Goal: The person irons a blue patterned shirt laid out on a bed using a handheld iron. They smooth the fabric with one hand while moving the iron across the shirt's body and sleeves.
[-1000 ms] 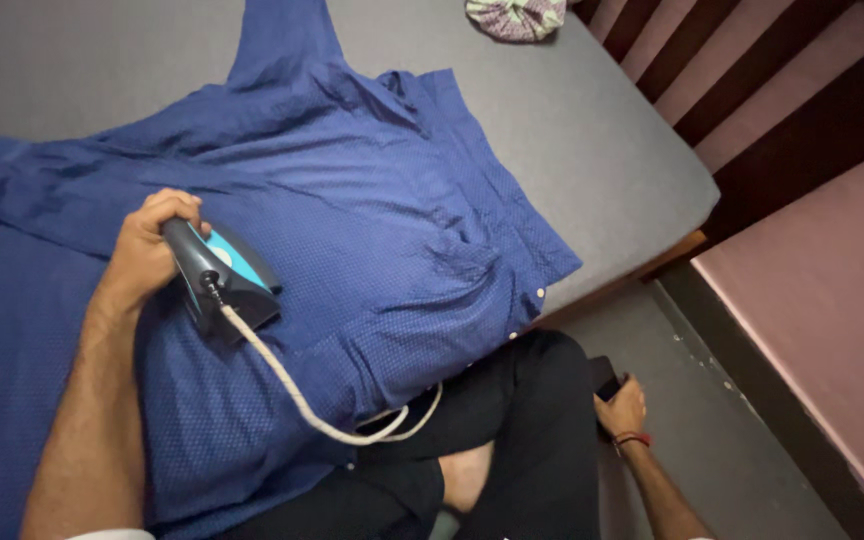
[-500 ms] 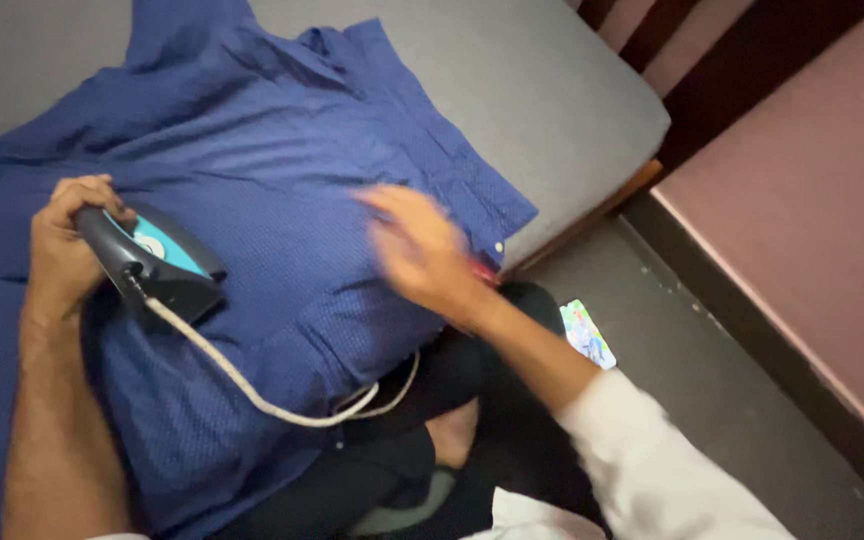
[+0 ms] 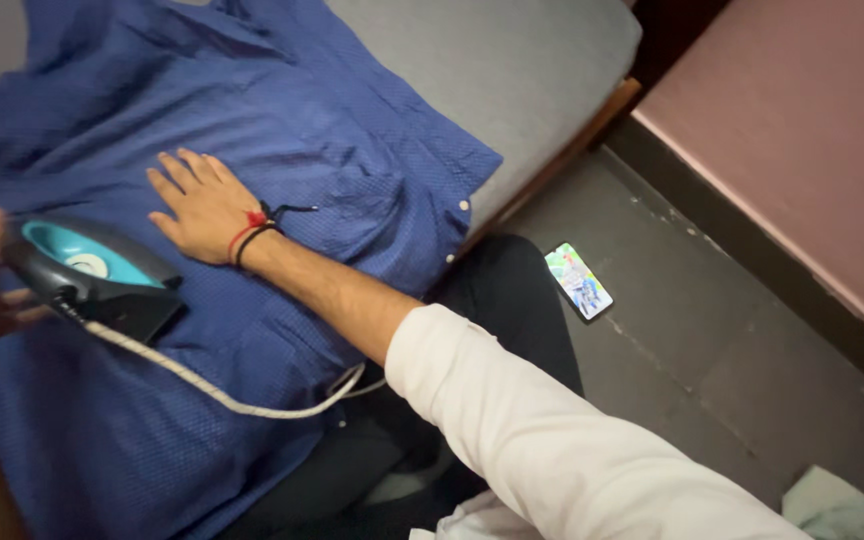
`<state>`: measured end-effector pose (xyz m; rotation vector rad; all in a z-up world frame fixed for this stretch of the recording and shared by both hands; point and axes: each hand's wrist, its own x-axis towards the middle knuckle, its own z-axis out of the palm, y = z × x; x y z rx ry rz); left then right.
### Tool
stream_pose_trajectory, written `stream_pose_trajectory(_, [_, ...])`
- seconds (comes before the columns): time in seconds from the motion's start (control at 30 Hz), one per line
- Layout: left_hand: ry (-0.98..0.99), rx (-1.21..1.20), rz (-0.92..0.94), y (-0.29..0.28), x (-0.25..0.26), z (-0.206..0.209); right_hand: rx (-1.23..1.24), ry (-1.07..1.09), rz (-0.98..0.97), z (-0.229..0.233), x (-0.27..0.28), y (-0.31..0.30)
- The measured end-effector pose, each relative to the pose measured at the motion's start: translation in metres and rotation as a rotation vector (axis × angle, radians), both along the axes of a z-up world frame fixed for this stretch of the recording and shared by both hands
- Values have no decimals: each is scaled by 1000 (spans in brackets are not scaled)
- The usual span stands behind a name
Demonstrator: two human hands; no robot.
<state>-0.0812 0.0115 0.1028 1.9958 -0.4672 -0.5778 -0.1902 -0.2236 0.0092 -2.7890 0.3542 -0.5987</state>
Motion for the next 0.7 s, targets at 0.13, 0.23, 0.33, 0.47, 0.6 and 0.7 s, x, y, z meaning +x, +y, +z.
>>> stream_pose_trajectory(0.13, [-228, 408, 148, -24, 29, -14, -17, -26, 20, 10, -3, -2])
stream_pose_trajectory(0.23, [-461, 677, 13, -23, 25, -9, -17, -38, 24, 10, -5, 0])
stream_pose_trajectory(0.33, [-704, 816, -173, -16, 3, 0, -25, -73, 29, 9, -4, -4])
stream_pose_trajectory(0.47, [-751, 804, -231, 18, -24, 11, -32, -100, 60, 7, -4, -5])
stream_pose_trajectory(0.6, [-793, 612, -236, 26, -41, 18, -42, -107, 95, 8, -5, -6])
stream_pose_trajectory(0.7, [-615, 729, -131, -1, -45, 27, -55, -110, 98, 11, -7, -5])
